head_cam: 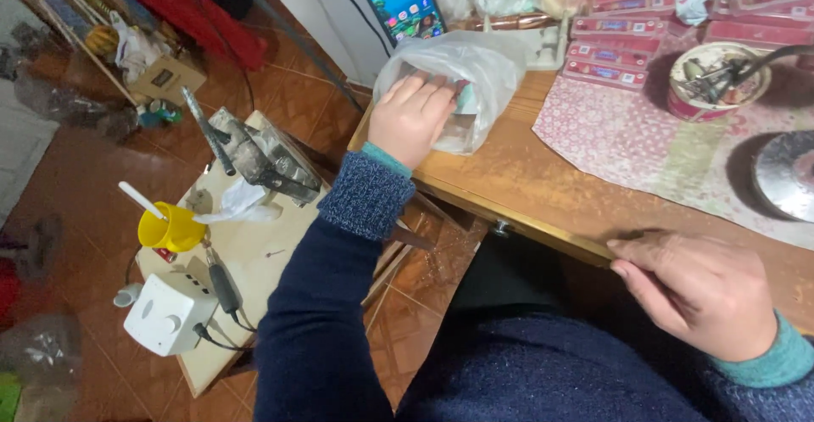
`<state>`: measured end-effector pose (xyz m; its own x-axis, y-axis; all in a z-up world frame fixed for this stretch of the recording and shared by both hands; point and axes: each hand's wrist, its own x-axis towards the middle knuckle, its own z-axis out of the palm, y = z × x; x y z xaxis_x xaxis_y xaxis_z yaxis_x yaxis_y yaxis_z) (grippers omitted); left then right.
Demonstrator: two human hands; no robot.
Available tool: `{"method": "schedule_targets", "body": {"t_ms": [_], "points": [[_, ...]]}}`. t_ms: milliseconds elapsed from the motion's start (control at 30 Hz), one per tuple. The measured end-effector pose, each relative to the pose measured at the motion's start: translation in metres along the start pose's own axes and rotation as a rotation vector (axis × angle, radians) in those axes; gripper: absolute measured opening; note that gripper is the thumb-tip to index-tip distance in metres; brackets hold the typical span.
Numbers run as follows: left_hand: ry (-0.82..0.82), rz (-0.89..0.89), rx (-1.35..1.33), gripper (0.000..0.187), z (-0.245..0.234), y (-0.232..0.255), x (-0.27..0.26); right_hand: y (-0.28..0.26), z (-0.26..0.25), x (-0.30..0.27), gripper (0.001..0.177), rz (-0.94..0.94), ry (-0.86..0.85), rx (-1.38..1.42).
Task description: The person retrieves a denture from a plastic bag and uses a rotary tool to grind and shape the pink gum portion. They then use a red-handled tool to apply material to the denture and smooth the surface.
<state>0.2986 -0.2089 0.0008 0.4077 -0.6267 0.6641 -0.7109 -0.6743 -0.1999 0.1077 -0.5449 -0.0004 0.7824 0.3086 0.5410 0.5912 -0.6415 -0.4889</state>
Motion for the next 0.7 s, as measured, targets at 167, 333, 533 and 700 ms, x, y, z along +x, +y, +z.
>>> {"method": "schedule_targets", "body": {"t_ms": [167, 333, 533, 700], "points": [[-0.097, -0.292, -0.128, 0.019, 0.018, -0.004, -0.014, -0.002, 0.003, 0.002, 0.013, -0.03, -0.047, 0.017], [-0.1, -0.355, -0.148, 0.026, 0.039, -0.009, -0.016, 0.004, 0.009, -0.011, 0.014, 0.007, -0.093, -0.027], [0.022, -0.416, -0.163, 0.024, 0.09, -0.014, -0.04, 0.205, 0.09, -0.127, 0.014, 0.048, -0.188, 0.235], [0.026, -0.577, -0.101, 0.018, 0.123, -0.014, -0.042, 0.292, 0.145, -0.185, 0.014, 0.002, -0.294, 0.393]]}}
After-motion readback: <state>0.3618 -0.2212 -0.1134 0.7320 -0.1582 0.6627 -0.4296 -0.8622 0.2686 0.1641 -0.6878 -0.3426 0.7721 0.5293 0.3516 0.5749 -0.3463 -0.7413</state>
